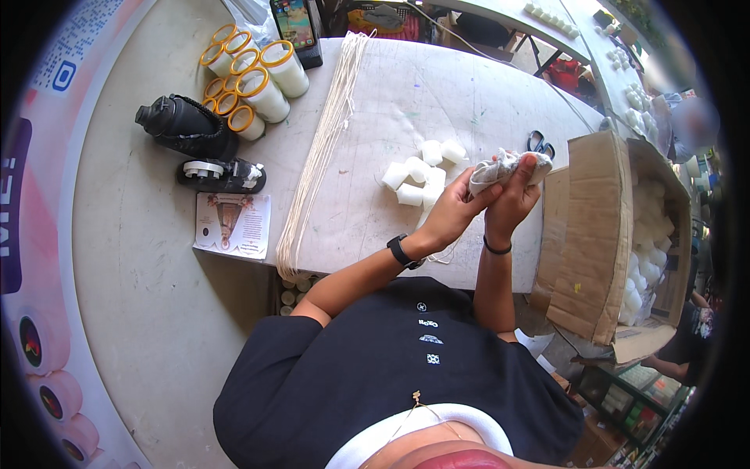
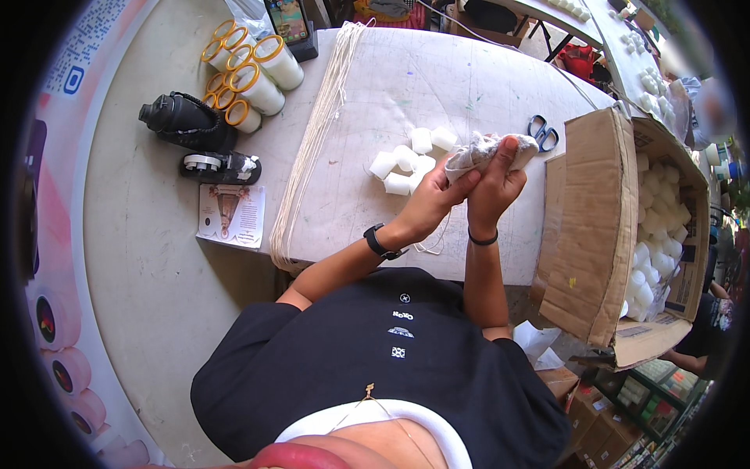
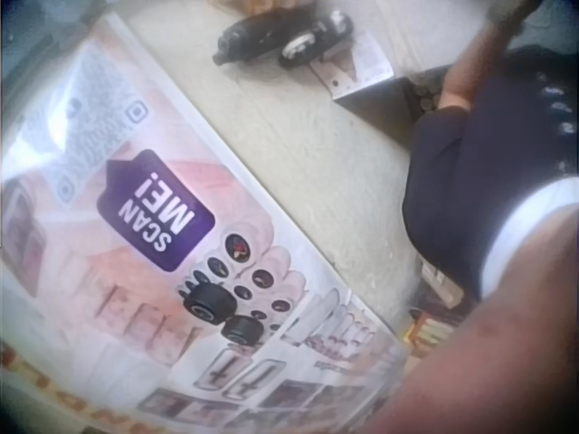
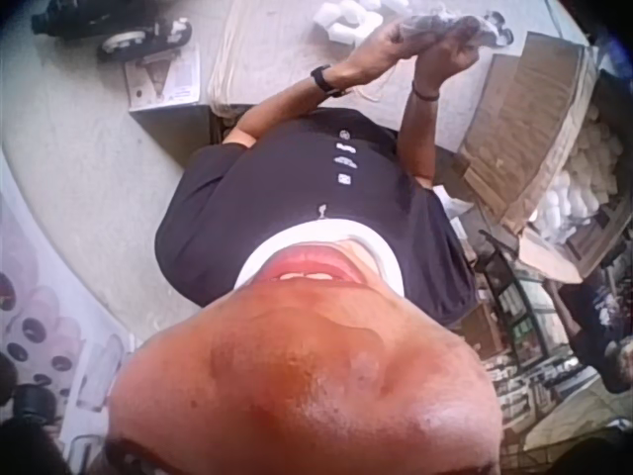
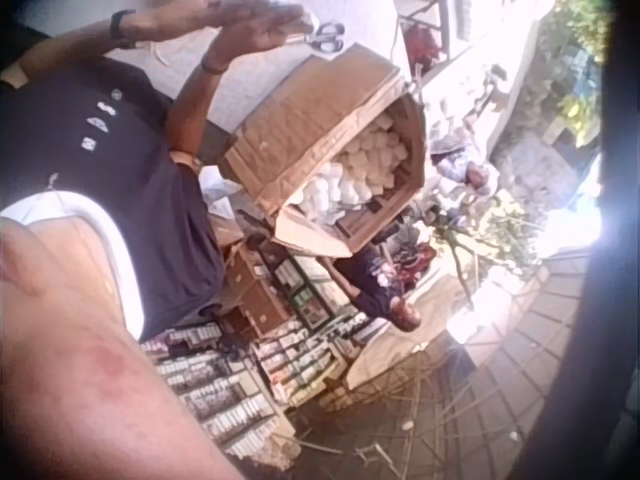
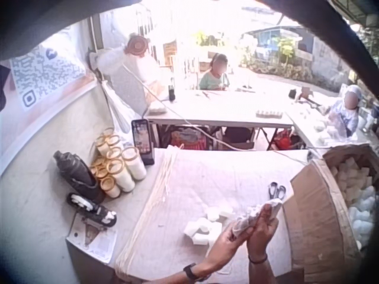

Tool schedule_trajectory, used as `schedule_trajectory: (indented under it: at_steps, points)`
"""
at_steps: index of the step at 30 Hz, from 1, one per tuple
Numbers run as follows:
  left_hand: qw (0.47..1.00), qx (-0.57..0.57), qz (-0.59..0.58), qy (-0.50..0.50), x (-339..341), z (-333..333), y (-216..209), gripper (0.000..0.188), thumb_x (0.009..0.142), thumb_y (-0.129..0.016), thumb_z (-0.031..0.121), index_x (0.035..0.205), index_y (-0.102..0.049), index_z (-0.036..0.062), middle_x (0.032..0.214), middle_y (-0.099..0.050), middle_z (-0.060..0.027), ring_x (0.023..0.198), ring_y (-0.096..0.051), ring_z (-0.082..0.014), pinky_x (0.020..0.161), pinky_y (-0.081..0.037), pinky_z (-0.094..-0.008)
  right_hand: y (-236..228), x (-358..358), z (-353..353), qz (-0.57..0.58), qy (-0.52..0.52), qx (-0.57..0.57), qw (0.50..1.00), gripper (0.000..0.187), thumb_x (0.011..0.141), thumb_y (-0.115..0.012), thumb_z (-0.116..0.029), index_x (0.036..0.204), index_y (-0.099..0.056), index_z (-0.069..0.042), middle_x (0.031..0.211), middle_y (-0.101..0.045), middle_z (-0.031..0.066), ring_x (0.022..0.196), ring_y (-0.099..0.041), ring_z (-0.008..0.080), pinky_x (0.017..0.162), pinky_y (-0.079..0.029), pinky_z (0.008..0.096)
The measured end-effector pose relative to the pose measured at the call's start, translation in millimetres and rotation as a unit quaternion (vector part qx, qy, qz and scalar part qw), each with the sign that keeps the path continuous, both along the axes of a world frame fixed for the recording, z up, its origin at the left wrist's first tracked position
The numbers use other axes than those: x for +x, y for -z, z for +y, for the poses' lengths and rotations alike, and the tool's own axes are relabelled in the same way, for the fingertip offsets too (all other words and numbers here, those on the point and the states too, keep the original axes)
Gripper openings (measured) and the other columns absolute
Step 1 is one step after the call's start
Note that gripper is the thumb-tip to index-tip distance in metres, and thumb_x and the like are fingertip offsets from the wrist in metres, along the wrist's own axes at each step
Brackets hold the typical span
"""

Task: The person repeatedly picks up white cylindrical candles, inserts wicks, and wipes them with a cloth. They place finished candles on the table and continue the process with new candles from a box.

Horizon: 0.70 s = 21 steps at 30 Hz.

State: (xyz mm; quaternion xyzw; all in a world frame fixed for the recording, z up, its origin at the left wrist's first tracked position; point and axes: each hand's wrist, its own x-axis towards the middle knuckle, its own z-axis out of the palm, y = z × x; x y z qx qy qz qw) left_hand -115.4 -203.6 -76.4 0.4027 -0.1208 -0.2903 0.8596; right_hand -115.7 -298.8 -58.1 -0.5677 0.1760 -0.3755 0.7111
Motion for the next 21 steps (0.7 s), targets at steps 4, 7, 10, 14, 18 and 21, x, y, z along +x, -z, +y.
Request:
schedule_trajectory:
  at_steps: [4, 7, 10, 14, 18, 21]
  points:
    - [0.999, -0.022, -0.021, -0.019, 5, 3, -7, 0.041, 0.096, -0.065, 0.016, 0.133, -0.053, 0.0019, 0.114, -0.064, -0.0015, 0.099, -0.057, -0.0064, 0.087, -0.046, -0.0219, -7, 2, -3, -0.001, -0.049, 0.014, 0.999, 0.045, 0.103, -0.05, -0.041, 0.093, -0.064, 0.001, 0.081, -0.066, 0.0038, 0.07, -0.059, 0.0089, 0.063, -0.047, 0.0231]
    - [0.989, -0.009, -0.109, -0.102, 10, 0, -16, 0.041, 0.09, -0.069, 0.004, 0.128, -0.055, -0.0019, 0.114, -0.066, -0.0059, 0.102, -0.062, -0.0098, 0.091, -0.051, -0.025, -14, 8, -11, -0.155, -0.192, 0.025, 0.969, 0.053, 0.104, -0.038, -0.048, 0.112, -0.058, 0.001, 0.115, -0.06, 0.0137, 0.102, -0.056, 0.0134, 0.086, -0.045, 0.0278]
    - [0.952, 0.054, -0.233, -0.191, 10, -2, -27, 0.042, 0.086, -0.069, -0.006, 0.126, -0.057, -0.0034, 0.114, -0.067, -0.0081, 0.101, -0.064, -0.0118, 0.089, -0.052, -0.0263, -26, 3, -16, -0.222, -0.301, 0.033, 0.927, 0.087, 0.095, -0.03, -0.07, 0.146, -0.035, 0.001, 0.144, -0.041, 0.0246, 0.131, -0.042, 0.028, 0.111, -0.032, 0.0397]
    - [0.914, 0.109, -0.31, -0.238, 6, 0, -36, 0.036, 0.085, -0.065, -0.01, 0.12, -0.06, -0.0046, 0.111, -0.067, -0.0079, 0.1, -0.062, -0.0106, 0.087, -0.05, -0.0241, -39, -9, -15, -0.226, -0.336, 0.047, 0.913, 0.099, 0.09, -0.034, -0.073, 0.154, -0.016, 0.001, 0.148, -0.037, 0.0286, 0.138, -0.039, 0.0313, 0.112, -0.035, 0.0414]
    - [0.91, 0.111, -0.318, -0.242, 2, 3, -39, 0.033, 0.082, -0.068, -0.01, 0.114, -0.064, -0.0022, 0.103, -0.066, -0.0061, 0.091, -0.061, -0.0096, 0.078, -0.049, -0.0237, -40, -16, -22, -0.217, -0.37, -0.027, 0.903, 0.065, 0.096, -0.053, -0.045, 0.139, -0.04, 0.002, 0.136, -0.051, 0.0238, 0.128, -0.05, 0.0283, 0.109, -0.039, 0.0406]
    - [0.873, 0.141, -0.377, -0.276, 3, 6, -39, 0.033, 0.077, -0.073, -0.009, 0.108, -0.068, 0.0013, 0.099, -0.064, -0.0063, 0.08, -0.061, -0.0103, 0.062, -0.048, -0.0227, -36, -16, -23, -0.244, -0.364, -0.006, 0.899, 0.041, 0.101, -0.052, -0.027, 0.127, -0.048, 0.003, 0.129, -0.055, 0.0226, 0.122, -0.055, 0.027, 0.104, -0.044, 0.0397]
